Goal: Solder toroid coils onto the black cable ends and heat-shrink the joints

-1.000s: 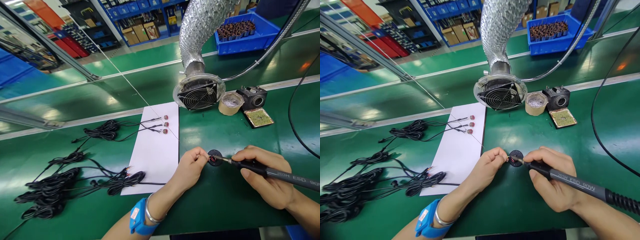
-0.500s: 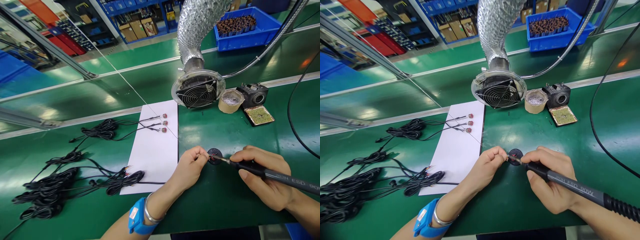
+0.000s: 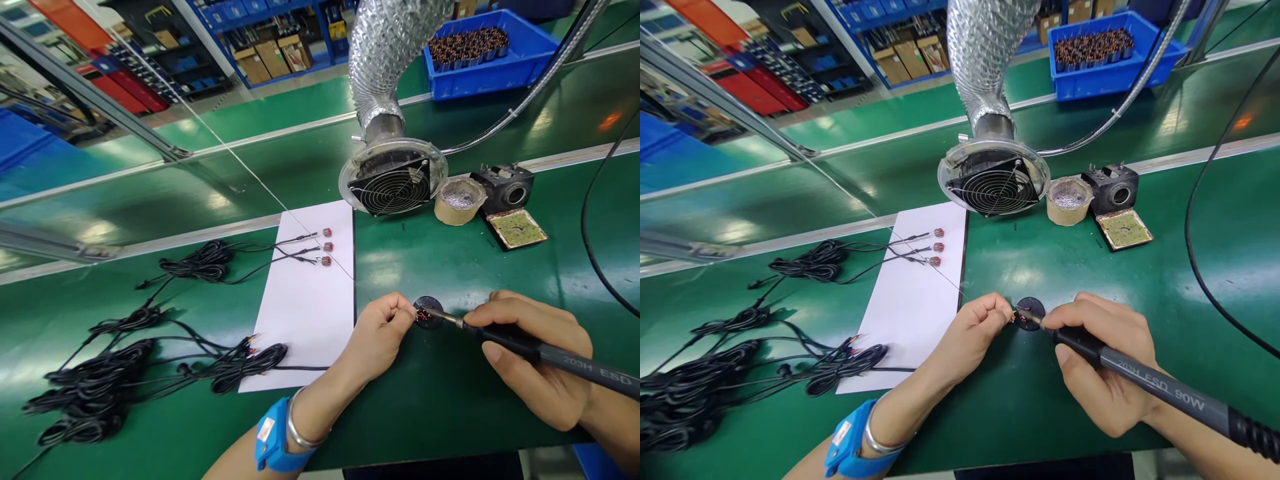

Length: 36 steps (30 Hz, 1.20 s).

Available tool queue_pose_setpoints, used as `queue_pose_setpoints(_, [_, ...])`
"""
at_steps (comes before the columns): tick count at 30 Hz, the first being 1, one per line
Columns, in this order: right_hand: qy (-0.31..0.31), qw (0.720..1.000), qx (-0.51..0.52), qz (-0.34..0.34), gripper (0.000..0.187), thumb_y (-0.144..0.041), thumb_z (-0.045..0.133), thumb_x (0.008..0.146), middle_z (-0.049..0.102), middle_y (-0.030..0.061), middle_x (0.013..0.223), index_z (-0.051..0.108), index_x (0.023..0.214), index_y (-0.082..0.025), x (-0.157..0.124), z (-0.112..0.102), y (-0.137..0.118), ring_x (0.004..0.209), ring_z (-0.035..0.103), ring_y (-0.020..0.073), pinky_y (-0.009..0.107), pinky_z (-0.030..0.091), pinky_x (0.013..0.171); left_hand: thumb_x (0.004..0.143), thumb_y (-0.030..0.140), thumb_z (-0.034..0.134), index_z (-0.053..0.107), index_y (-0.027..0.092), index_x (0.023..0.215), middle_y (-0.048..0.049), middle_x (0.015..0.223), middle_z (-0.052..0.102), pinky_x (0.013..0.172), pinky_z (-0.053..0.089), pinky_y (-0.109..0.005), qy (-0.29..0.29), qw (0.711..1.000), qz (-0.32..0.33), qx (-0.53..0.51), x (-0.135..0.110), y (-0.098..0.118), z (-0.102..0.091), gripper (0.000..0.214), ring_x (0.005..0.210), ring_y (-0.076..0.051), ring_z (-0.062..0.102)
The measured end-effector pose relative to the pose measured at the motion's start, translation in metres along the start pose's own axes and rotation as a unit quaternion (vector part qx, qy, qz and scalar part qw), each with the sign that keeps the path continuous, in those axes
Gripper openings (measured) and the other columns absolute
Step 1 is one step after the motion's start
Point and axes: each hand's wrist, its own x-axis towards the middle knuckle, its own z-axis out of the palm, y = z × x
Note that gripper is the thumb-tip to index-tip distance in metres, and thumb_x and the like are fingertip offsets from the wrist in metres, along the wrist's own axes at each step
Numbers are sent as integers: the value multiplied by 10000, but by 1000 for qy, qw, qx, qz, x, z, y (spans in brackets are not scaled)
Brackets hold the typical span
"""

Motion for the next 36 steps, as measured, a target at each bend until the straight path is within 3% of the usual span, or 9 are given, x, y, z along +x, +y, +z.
queue_pose_setpoints(8, [-19, 1000, 3, -16, 202, -120, 539, 821, 529, -19, 626, 627, 994, -174, 3, 3, 2, 510, 448, 106, 260, 352, 480, 830, 362, 498, 524, 194, 728, 69, 571, 355, 493, 212, -231, 1, 1000, -7, -1, 0, 1, -1, 198, 527, -95, 273])
queue_pose_setpoints(29, [-3, 1000, -5, -2, 200, -122, 549, 826, 601, 5, 691, 637, 995, -181, 2, 0, 1, 537, 494, 108, 261, 388, 486, 823, 362, 511, 507, 191, 714, 85, 537, 353, 461, 181, -214, -4, 999, -13, -31, -1, 3, 0, 203, 485, -75, 264])
queue_pose_setpoints(36, [18, 998, -49, -21, 348, -95, 552, 913, 654, -17, 757, 589, 1233, -228, 8, 10, 9, 616, 617, 105, 223, 507, 571, 872, 414, 497, 504, 192, 756, 66, 601, 383, 498, 232, -230, -51, 999, 6, -17, -5, 4, -3, 251, 535, -93, 302])
